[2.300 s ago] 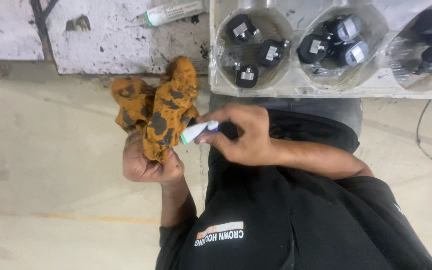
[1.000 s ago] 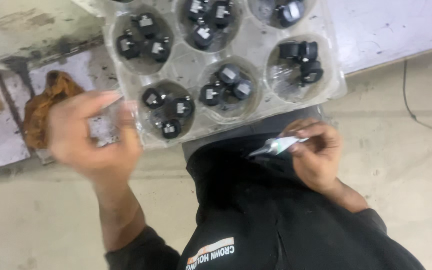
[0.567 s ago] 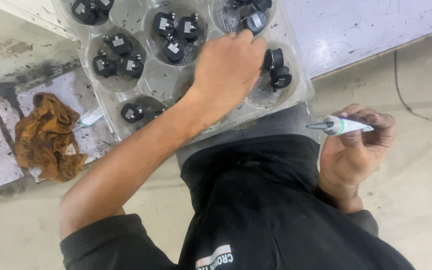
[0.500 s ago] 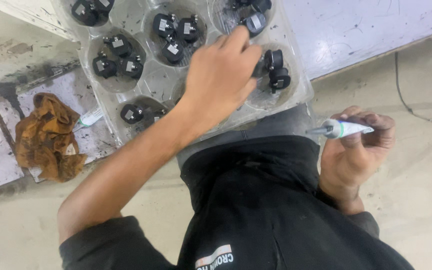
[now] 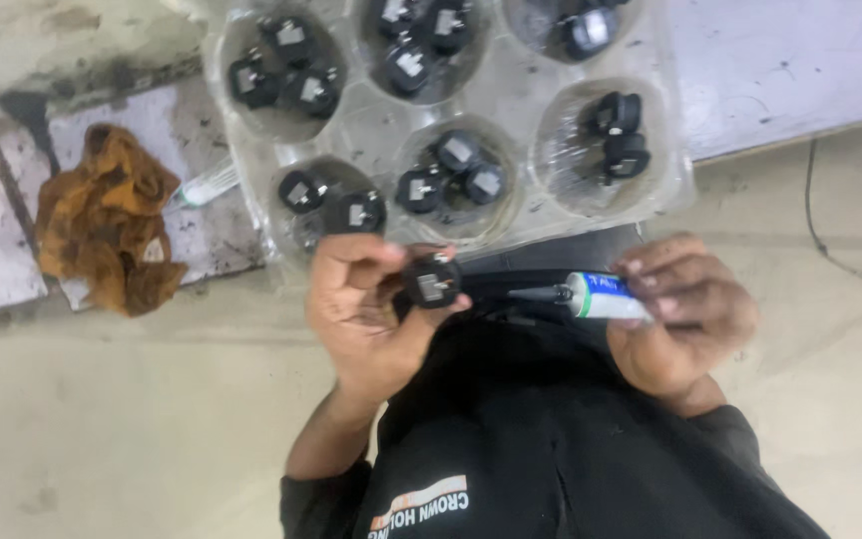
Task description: The person holds a tube of adhesive and squeezes it onto black plastic components, working on one part at a time and placing the treated parts into a plastic tray on the workbench. They occasionally wipe the tube tip on a cloth and reach into the tray for the next part.
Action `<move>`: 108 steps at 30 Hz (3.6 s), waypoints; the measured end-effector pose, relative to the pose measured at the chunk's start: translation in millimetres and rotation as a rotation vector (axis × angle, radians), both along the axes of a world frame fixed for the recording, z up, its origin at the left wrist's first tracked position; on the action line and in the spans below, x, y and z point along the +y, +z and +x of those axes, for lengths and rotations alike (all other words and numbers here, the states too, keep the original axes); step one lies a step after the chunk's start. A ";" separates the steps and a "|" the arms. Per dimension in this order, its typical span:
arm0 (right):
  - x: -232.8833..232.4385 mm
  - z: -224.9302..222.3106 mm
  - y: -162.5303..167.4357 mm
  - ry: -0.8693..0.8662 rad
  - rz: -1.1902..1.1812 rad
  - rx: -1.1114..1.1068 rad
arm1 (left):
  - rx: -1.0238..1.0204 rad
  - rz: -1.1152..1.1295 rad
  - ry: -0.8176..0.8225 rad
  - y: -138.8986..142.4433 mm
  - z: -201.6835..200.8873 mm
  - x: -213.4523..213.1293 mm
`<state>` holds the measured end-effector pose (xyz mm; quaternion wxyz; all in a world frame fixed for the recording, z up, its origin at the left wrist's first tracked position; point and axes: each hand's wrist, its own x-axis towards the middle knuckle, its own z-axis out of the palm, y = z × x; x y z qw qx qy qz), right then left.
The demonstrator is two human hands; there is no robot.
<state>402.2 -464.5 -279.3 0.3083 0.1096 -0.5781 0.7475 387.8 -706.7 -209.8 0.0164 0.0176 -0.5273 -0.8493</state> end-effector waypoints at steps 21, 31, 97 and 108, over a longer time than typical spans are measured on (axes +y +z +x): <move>2.5 1.4 8.6 0.055 0.610 0.248 | 0.116 -0.168 -0.055 -14.4 10.1 -5.1; -3.3 -5.3 20.8 0.038 0.644 0.368 | 0.128 -0.168 -0.079 -13.0 10.5 -3.1; 2.0 14.0 23.1 0.013 0.724 0.261 | -0.105 0.486 -0.420 -65.0 37.0 7.3; -6.4 -6.8 23.5 -0.250 0.208 0.423 | 0.056 0.109 -0.332 -20.2 5.3 1.5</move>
